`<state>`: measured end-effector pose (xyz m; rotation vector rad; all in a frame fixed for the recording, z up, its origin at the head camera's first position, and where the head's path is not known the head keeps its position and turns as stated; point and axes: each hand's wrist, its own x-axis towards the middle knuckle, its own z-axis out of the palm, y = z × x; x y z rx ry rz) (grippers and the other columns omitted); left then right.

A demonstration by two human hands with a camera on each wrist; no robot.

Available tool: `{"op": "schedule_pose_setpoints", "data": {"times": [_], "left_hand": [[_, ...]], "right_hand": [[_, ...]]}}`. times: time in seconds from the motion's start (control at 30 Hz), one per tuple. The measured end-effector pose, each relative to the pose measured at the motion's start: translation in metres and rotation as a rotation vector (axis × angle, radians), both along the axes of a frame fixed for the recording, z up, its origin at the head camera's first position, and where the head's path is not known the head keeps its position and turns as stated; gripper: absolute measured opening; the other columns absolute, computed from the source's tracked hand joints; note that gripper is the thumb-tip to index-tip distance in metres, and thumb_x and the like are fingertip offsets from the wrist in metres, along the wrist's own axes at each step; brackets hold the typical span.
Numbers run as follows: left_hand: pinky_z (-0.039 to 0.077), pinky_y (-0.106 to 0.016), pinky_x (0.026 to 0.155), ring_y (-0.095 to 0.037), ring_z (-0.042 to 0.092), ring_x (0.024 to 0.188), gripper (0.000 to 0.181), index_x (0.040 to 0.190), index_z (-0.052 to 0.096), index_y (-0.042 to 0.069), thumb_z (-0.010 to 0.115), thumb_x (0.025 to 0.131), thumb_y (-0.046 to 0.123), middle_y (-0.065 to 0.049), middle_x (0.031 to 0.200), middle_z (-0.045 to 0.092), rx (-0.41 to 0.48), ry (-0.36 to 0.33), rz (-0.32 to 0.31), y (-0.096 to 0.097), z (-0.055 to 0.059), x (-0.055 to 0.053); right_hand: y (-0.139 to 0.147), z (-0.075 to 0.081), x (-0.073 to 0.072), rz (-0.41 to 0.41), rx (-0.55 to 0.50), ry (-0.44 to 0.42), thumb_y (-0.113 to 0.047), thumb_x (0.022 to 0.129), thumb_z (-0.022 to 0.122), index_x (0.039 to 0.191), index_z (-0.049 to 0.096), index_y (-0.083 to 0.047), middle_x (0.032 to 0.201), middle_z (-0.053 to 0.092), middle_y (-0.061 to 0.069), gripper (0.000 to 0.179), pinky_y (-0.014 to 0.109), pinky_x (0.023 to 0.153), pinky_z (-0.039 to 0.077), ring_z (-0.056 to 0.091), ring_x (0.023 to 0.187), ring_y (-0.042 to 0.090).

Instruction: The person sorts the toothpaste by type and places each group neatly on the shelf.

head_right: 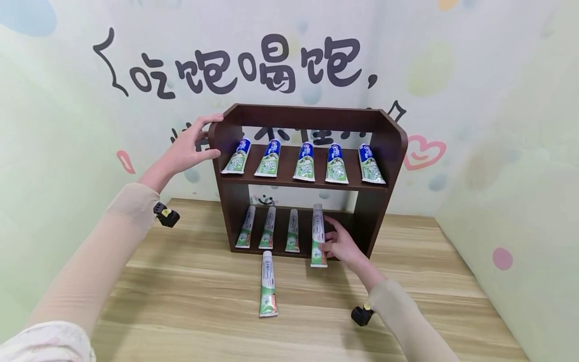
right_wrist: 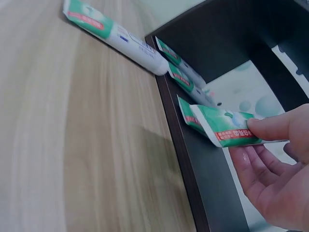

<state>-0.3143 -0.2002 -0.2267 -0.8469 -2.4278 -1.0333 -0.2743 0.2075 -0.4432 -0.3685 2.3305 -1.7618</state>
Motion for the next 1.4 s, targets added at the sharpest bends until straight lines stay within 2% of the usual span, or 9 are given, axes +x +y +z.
{"op": "schedule_pose_setpoints", "data": {"times": [0.27, 0.5, 0.77, 1.0, 1.23, 1.4], "left_hand": [[0.043, -0.055, 0.112, -0.040, 0.048, 0.137, 0.072, 0.149, 0.035, 0.015, 0.068, 0.087, 0.003, -0.002, 0.161, 0.032, 0.006, -0.013, 0.008, 0.001, 0.002, 0.001], [0.042, -0.056, 0.112, -0.041, 0.048, 0.137, 0.073, 0.150, 0.034, 0.015, 0.068, 0.087, 0.002, -0.002, 0.161, 0.032, 0.015, -0.015, 0.001, 0.001, 0.001, -0.001], [0.041, -0.057, 0.113, -0.041, 0.048, 0.136, 0.074, 0.150, 0.035, 0.018, 0.068, 0.087, 0.002, -0.002, 0.161, 0.033, 0.026, -0.015, 0.005, 0.001, 0.000, -0.001], [0.041, -0.055, 0.114, -0.040, 0.048, 0.137, 0.073, 0.150, 0.035, 0.016, 0.068, 0.087, 0.001, -0.002, 0.161, 0.032, 0.031, -0.011, 0.009, 0.002, -0.001, -0.001], [0.040, -0.055, 0.114, -0.039, 0.047, 0.137, 0.073, 0.150, 0.034, 0.015, 0.068, 0.087, 0.002, -0.002, 0.161, 0.032, 0.020, -0.001, 0.013, 0.003, -0.001, -0.002], [0.041, -0.055, 0.114, -0.039, 0.047, 0.137, 0.074, 0.150, 0.034, 0.017, 0.068, 0.087, 0.002, -0.002, 0.161, 0.032, 0.019, -0.007, 0.018, 0.003, -0.001, -0.001]], "right_hand": [[0.005, -0.007, -0.026, -0.015, 0.026, 0.036, 0.005, 0.089, 0.061, 0.157, 0.013, -0.004, 0.120, 0.057, 0.037, 0.084, 0.032, 0.068, 0.060, 0.064, 0.080, 0.013], [0.006, -0.014, -0.041, -0.051, 0.030, 0.016, 0.003, 0.089, 0.062, 0.158, 0.015, -0.007, 0.125, 0.056, 0.035, 0.084, 0.030, 0.071, 0.059, 0.065, 0.083, 0.014], [0.009, -0.028, -0.057, -0.047, 0.044, 0.075, 0.004, 0.091, 0.061, 0.156, 0.017, -0.004, 0.125, 0.056, 0.038, 0.080, 0.031, 0.072, 0.059, 0.066, 0.089, 0.017], [0.013, -0.038, -0.061, -0.050, 0.099, 0.129, 0.004, 0.091, 0.061, 0.156, 0.016, -0.002, 0.122, 0.057, 0.038, 0.079, 0.036, 0.073, 0.060, 0.066, 0.092, 0.023], [0.016, -0.042, -0.064, -0.040, 0.100, 0.136, 0.004, 0.091, 0.060, 0.157, 0.009, 0.000, 0.122, 0.055, 0.038, 0.083, 0.031, 0.073, 0.058, 0.064, 0.093, 0.022], [0.016, -0.044, -0.062, -0.006, 0.127, 0.141, 0.005, 0.089, 0.062, 0.158, 0.006, -0.003, 0.123, 0.054, 0.037, 0.089, 0.032, 0.078, 0.057, 0.063, 0.102, 0.031]]}}
